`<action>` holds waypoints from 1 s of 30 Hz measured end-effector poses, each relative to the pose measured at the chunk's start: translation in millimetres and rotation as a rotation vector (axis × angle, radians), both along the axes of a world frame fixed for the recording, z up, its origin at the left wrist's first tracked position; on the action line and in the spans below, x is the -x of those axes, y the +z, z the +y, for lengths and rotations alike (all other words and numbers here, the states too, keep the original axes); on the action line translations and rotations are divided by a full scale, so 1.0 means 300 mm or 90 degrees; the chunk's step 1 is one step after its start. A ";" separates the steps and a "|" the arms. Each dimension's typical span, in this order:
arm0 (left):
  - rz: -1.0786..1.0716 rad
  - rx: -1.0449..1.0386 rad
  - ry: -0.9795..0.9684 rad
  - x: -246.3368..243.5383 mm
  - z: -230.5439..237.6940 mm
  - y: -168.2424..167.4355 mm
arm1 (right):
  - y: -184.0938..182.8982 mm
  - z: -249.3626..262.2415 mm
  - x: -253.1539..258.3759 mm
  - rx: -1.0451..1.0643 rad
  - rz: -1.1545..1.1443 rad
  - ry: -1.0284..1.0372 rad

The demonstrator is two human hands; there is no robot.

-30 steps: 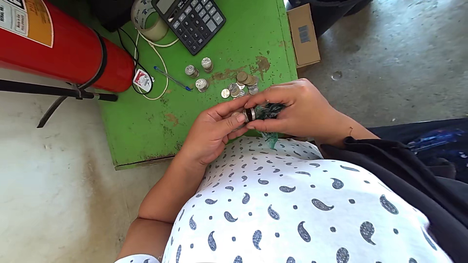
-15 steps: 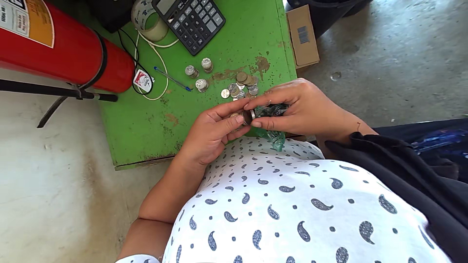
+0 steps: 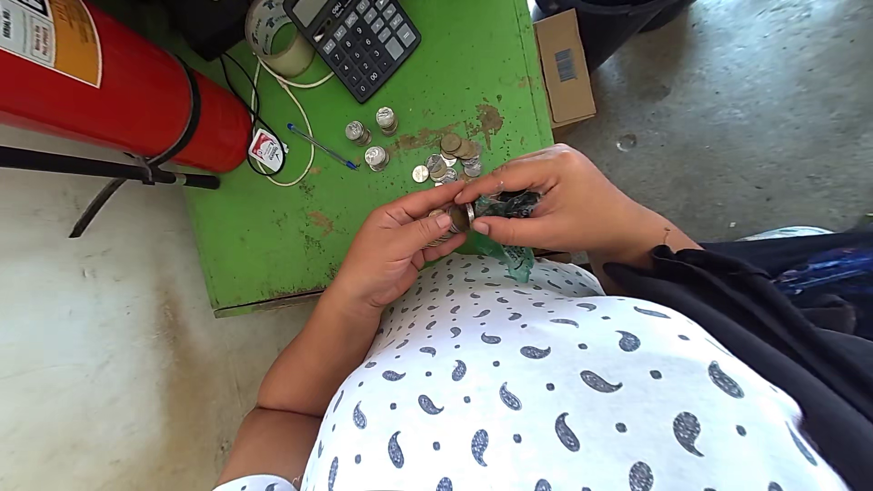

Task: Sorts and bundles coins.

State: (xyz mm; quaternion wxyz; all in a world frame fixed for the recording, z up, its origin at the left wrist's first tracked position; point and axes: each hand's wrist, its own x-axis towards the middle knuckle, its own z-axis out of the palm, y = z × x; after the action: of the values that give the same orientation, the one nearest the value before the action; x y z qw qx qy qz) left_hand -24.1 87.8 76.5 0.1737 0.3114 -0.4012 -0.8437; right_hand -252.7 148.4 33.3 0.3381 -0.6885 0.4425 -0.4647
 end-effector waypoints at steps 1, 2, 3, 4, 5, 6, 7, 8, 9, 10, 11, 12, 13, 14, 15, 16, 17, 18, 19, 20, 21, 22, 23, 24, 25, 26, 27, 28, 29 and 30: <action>-0.002 0.001 0.000 0.000 0.000 0.001 | 0.000 -0.001 0.001 0.001 -0.006 0.005; -0.004 0.003 0.000 0.001 0.000 0.002 | -0.001 -0.001 0.001 0.001 -0.010 0.006; -0.003 0.003 0.000 0.001 -0.001 0.003 | -0.003 -0.002 0.002 0.002 -0.011 0.006; -0.002 0.003 -0.001 0.002 -0.002 0.003 | -0.003 -0.002 0.002 0.002 -0.010 0.004; -0.003 0.003 -0.001 0.002 -0.002 0.003 | -0.002 -0.001 0.000 0.001 -0.009 0.000; -0.006 0.005 -0.001 0.001 -0.001 0.006 | -0.002 -0.001 -0.001 0.000 -0.007 -0.005; -0.007 0.007 -0.001 0.001 0.000 0.007 | -0.003 -0.001 -0.004 0.000 -0.005 -0.009; -0.009 0.010 -0.001 0.001 0.001 0.008 | -0.004 0.000 -0.006 0.000 -0.003 -0.013; -0.011 0.012 -0.001 0.001 0.001 0.008 | -0.005 -0.001 -0.009 0.001 0.000 -0.020; -0.014 0.014 -0.001 0.001 0.000 0.008 | -0.007 -0.001 -0.011 0.004 0.005 -0.025; -0.019 0.016 -0.001 0.001 0.000 0.007 | -0.009 -0.001 -0.013 0.006 0.010 -0.028; -0.024 0.018 0.000 0.002 0.000 0.006 | -0.010 -0.001 -0.014 0.006 0.015 -0.032; -0.027 0.019 0.000 0.003 0.000 0.005 | -0.011 -0.001 -0.016 0.004 0.020 -0.034; -0.026 0.021 -0.003 0.003 -0.001 0.004 | -0.012 0.000 -0.019 0.001 0.025 -0.038; -0.024 0.023 -0.003 0.004 0.000 0.002 | -0.012 0.000 -0.022 -0.003 0.029 -0.041; -0.024 0.023 -0.001 0.005 0.001 0.002 | -0.011 0.000 -0.026 -0.007 0.035 -0.049; -0.024 0.026 -0.001 0.006 0.002 0.001 | -0.011 0.000 -0.031 -0.008 0.040 -0.059; -0.023 0.031 -0.004 0.005 0.002 0.001 | -0.012 -0.001 -0.033 -0.007 0.047 -0.067; -0.023 0.033 -0.006 0.005 0.002 0.000 | -0.012 -0.003 -0.034 -0.005 0.054 -0.071; -0.024 0.034 -0.007 0.005 0.003 0.000 | -0.012 -0.003 -0.034 -0.003 0.061 -0.073; -0.026 0.033 -0.006 0.005 0.004 0.000 | -0.013 -0.004 -0.034 0.001 0.066 -0.076; -0.026 0.032 -0.004 0.006 0.005 0.000 | -0.014 -0.004 -0.034 0.005 0.071 -0.078; -0.025 0.031 -0.003 0.007 0.005 -0.001 | -0.014 -0.004 -0.034 0.010 0.075 -0.079; -0.027 0.032 -0.003 0.007 0.006 -0.002 | -0.014 -0.004 -0.034 0.014 0.078 -0.080; -0.032 0.034 -0.003 0.007 0.006 -0.001 | -0.015 -0.003 -0.034 0.016 0.080 -0.077; -0.038 0.036 -0.004 0.007 0.006 0.000 | -0.015 -0.003 -0.034 0.017 0.083 -0.075; -0.041 0.036 -0.003 0.008 0.006 -0.001 | -0.016 -0.004 -0.036 0.021 0.089 -0.079; -0.040 0.034 -0.001 0.008 0.006 -0.002 | -0.017 -0.005 -0.038 0.022 0.095 -0.082; -0.037 0.030 0.003 0.009 0.007 -0.002 | -0.018 -0.005 -0.038 0.021 0.099 -0.083; -0.034 0.024 0.008 0.010 0.006 -0.003 | -0.018 -0.005 -0.038 0.021 0.099 -0.083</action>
State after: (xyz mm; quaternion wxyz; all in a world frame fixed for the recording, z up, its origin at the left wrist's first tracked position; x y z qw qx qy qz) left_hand -27.2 89.7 75.5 0.1737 0.3328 -0.4195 -0.8265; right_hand -241.2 146.9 27.9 0.2607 -0.6978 0.5034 -0.4378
